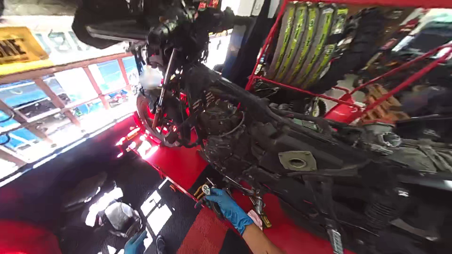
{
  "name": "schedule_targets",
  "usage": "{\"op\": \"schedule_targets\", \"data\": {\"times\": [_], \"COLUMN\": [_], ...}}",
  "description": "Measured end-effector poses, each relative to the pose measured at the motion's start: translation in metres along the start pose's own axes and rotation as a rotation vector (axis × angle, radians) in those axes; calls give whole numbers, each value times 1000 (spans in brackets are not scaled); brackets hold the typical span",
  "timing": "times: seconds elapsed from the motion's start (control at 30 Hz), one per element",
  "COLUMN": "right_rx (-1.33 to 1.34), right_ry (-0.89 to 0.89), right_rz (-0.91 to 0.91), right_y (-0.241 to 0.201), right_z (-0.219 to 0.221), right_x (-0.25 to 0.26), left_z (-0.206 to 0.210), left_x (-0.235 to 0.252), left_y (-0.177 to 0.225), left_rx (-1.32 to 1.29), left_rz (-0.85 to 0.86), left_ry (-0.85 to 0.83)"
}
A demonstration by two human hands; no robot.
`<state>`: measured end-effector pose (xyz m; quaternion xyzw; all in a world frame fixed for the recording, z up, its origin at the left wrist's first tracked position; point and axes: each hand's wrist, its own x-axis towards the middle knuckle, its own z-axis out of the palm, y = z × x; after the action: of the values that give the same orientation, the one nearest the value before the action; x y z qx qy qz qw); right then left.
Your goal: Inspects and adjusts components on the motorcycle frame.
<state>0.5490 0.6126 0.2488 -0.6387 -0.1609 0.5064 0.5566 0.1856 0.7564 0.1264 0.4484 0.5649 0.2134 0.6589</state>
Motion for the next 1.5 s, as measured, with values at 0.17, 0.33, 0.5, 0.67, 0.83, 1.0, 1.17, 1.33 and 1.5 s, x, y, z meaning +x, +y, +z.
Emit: {"op": "schedule_targets", "data": {"times": [0.17,0.33,0.5,0.67,0.83,1.0,1.17,1.33,1.5], "right_rx": [159,326,461,509,555,627,800,819,804], "right_ry": [74,190,287,553,777,840,790,754,587], "right_rz": [-288,-587,-641,-645,-678,-626,-618,-659,-576], "right_y": [-120,-193,-248,-268,-272,-275,-286,-284,-279], "right_z": [54,86,78,73,75,89,95,93,72], "right_x": [41,122,187,242,280,294,293,289,242], "left_z": [130,247,311,359,389,395,388,386,389], "left_x": [113,134,146,162,175,181,196,211,211], "left_y": [310,487,545,572,575,567,553,543,540], "left_rx": [446,764,1202,1478,1652,1739,1617,1454,1432], "left_rz": [562,946,1158,1213,1214,1320,1564,1842,1903], "left_ry": [-353,-487,-486,-581,-546,-461,-413,-385,-354]}}
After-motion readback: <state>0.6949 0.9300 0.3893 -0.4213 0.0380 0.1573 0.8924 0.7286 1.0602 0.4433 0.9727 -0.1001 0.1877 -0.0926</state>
